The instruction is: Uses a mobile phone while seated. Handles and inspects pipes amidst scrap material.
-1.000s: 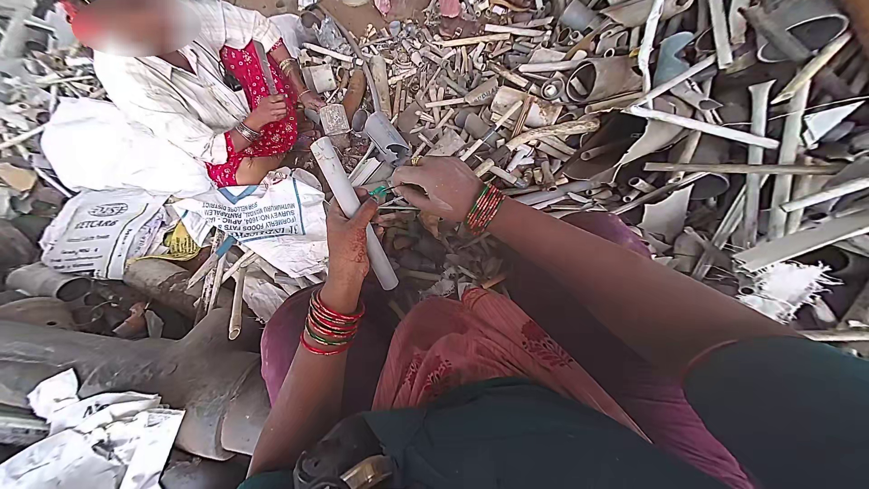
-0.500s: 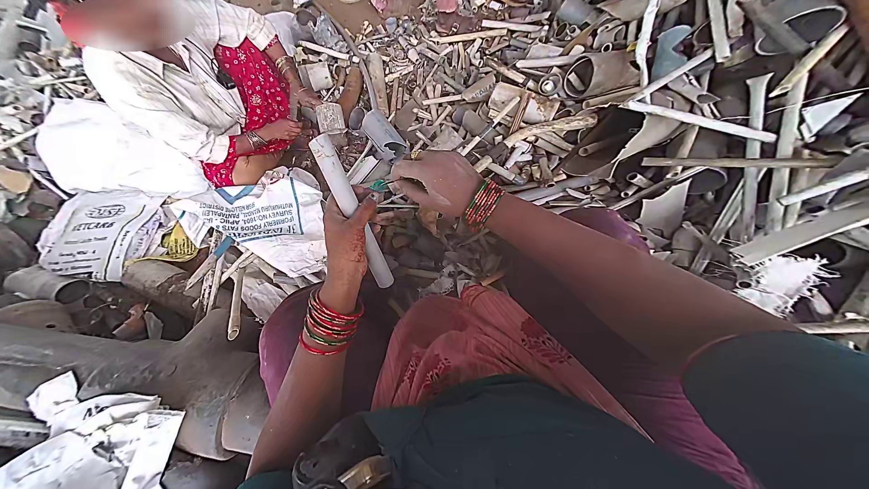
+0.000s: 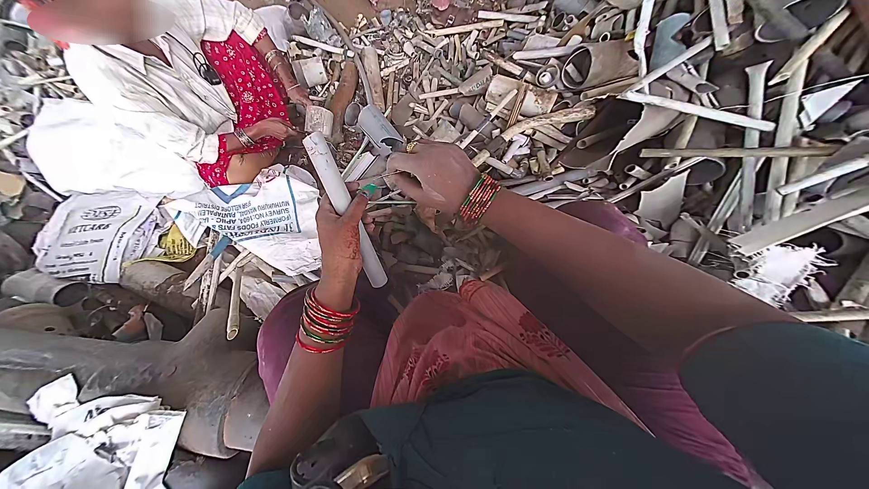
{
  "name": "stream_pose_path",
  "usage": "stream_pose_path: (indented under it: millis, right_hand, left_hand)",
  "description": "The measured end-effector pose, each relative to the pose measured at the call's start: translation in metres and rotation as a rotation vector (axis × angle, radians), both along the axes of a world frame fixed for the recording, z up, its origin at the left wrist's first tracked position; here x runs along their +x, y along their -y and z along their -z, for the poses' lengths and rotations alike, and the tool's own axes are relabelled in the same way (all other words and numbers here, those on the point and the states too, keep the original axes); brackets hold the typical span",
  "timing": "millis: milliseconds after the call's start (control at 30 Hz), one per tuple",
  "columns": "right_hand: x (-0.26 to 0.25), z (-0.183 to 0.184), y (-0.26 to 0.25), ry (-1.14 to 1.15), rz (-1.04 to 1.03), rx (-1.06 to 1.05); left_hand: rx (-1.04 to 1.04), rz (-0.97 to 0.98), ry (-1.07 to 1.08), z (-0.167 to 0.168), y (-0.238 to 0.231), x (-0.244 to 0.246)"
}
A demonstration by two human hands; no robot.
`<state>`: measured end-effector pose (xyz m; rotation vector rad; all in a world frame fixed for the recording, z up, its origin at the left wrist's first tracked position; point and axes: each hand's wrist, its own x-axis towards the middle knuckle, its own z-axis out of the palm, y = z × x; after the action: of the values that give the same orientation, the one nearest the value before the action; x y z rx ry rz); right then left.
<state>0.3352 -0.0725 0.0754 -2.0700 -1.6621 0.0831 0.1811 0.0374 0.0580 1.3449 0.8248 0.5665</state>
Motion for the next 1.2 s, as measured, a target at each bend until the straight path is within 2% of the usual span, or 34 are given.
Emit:
stream_pose_path:
  millis: [100, 233, 300, 567, 767, 1200]
  right_hand:
    - [0.0, -0.008, 0.0, -0.149, 0.063, -0.095]
    - [0.005, -0.003, -0.002, -0.442, 0.022, -0.07]
    - [0.005, -0.003, -0.003, -0.515, 0.011, -0.091]
    - [0.01, -0.007, -0.003, -0.46, 0.024, -0.145]
    - [0.019, -0.01, -0.006, -0.266, 0.135, -0.369]
    - [0.022, -0.01, -0.002, -0.238, 0.128, -0.391]
  left_hand:
    - [-0.006, 0.011, 0.003, -0.001, 0.001, 0.0]
    - [-0.007, 0.049, 0.007, -0.002, 0.003, -0.001]
    - [-0.003, 0.058, 0.015, -0.002, 0.003, 0.001]
    - [-0.017, 0.034, 0.023, -0.002, 0.003, 0.002]
    - [-0.108, -0.029, -0.036, -0.003, -0.005, 0.003]
    - [-0.121, -0.034, -0.034, -0.005, -0.002, 0.004]
